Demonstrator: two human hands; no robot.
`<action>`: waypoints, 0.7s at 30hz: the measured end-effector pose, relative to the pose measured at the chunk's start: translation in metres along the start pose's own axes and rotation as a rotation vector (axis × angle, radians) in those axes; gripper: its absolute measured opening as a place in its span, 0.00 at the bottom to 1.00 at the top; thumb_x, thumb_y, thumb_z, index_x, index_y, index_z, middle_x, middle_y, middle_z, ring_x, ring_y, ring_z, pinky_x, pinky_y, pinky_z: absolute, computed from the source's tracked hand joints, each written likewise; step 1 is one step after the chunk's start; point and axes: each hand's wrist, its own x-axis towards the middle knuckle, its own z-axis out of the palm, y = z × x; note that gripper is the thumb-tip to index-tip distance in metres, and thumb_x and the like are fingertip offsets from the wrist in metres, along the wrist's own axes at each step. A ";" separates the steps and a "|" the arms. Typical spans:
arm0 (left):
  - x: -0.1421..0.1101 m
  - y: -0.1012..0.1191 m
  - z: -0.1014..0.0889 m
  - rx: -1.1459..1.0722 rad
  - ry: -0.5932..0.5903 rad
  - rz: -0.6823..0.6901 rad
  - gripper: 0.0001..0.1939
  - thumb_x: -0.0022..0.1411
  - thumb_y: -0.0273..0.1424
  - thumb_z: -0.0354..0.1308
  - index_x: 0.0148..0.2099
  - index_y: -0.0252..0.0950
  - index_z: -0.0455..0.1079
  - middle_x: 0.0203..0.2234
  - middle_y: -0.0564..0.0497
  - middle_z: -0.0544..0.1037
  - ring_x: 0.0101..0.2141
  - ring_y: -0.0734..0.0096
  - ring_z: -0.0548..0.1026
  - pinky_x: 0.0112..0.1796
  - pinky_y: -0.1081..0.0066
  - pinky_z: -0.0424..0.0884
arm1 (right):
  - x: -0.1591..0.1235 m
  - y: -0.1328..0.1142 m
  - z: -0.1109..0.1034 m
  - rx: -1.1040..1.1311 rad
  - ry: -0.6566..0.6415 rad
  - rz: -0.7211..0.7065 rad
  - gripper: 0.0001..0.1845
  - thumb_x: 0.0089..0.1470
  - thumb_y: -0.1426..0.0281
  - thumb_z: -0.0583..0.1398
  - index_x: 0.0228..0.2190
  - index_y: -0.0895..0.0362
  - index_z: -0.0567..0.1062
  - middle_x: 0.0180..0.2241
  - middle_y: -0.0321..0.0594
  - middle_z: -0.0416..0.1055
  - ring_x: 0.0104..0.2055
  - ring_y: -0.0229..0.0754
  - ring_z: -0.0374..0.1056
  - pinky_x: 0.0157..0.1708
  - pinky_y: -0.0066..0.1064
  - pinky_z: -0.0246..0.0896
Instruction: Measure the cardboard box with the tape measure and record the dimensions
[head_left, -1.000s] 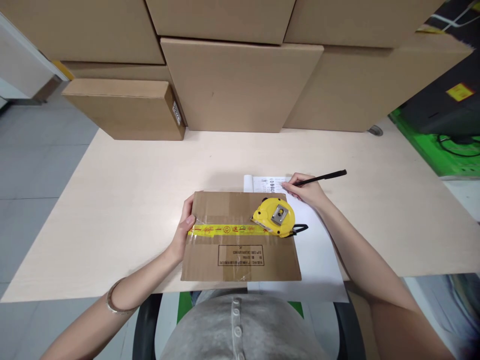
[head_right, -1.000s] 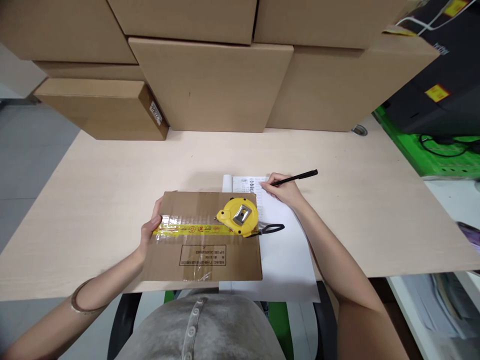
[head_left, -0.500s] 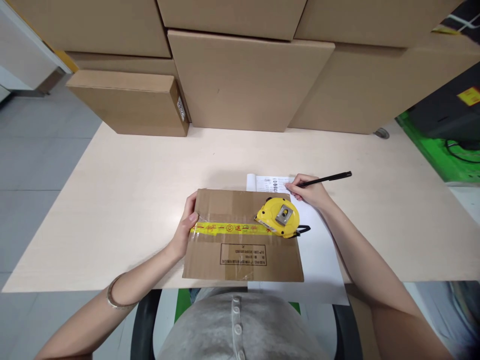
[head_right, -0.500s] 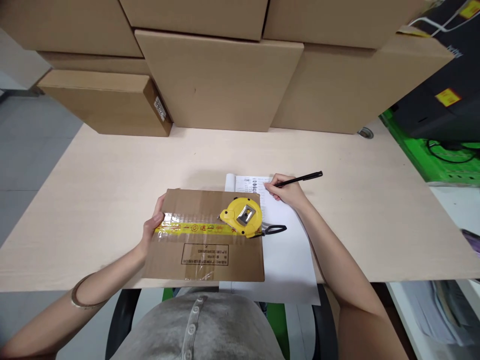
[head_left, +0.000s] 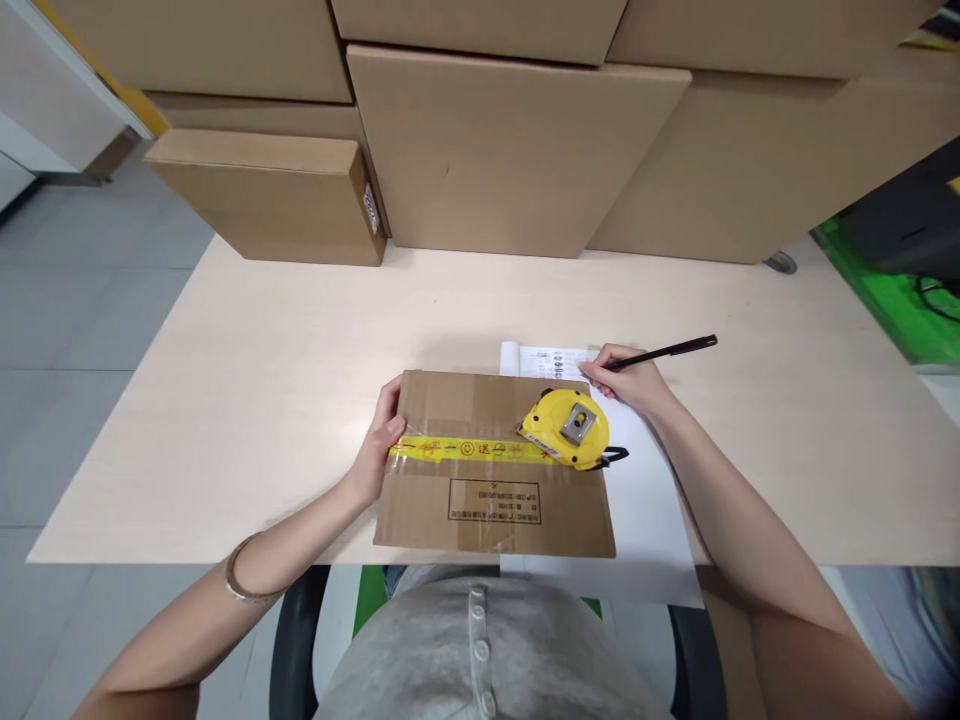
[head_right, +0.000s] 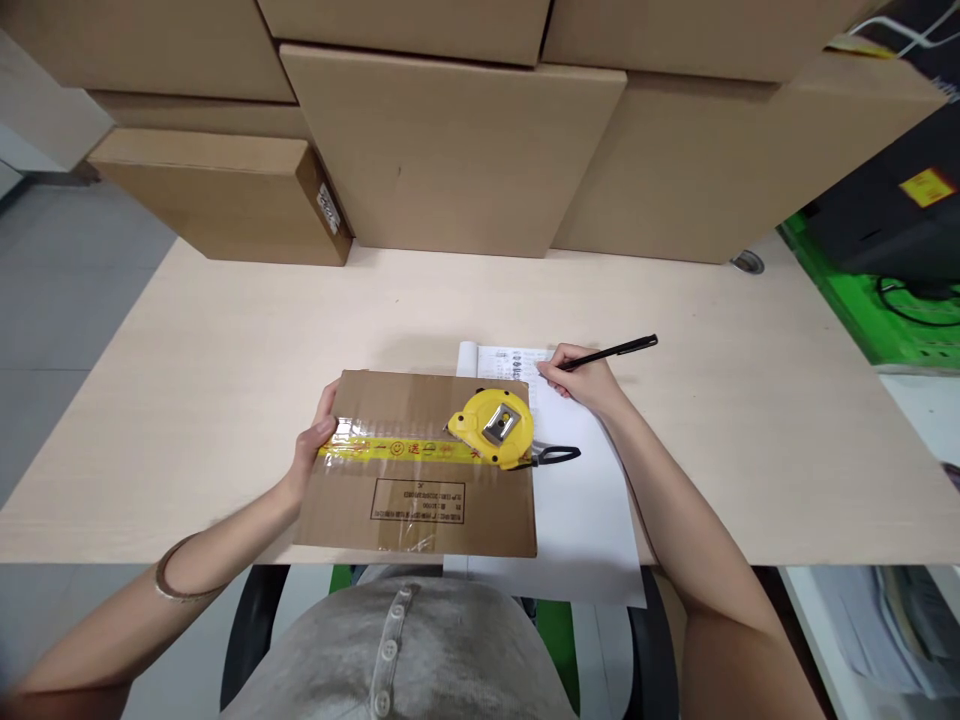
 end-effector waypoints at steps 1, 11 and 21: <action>0.000 0.000 0.000 0.002 0.001 0.001 0.28 0.60 0.51 0.62 0.59 0.47 0.71 0.59 0.48 0.75 0.63 0.43 0.68 0.61 0.51 0.66 | 0.000 0.000 0.000 0.000 -0.001 0.000 0.25 0.44 0.52 0.74 0.18 0.54 0.70 0.14 0.34 0.67 0.14 0.33 0.58 0.14 0.27 0.53; -0.003 0.005 0.003 -0.038 -0.013 -0.037 0.28 0.61 0.50 0.62 0.60 0.46 0.71 0.63 0.49 0.72 0.66 0.41 0.64 0.64 0.49 0.65 | -0.001 -0.003 0.001 -0.005 0.012 0.004 0.25 0.45 0.52 0.73 0.18 0.53 0.68 0.14 0.33 0.66 0.13 0.33 0.57 0.13 0.27 0.50; -0.003 0.005 0.004 -0.047 -0.004 -0.044 0.28 0.60 0.50 0.62 0.60 0.46 0.71 0.61 0.47 0.73 0.65 0.41 0.65 0.62 0.49 0.66 | 0.001 -0.003 0.000 -0.022 0.001 0.002 0.22 0.45 0.56 0.72 0.18 0.53 0.68 0.12 0.33 0.66 0.12 0.33 0.56 0.13 0.28 0.49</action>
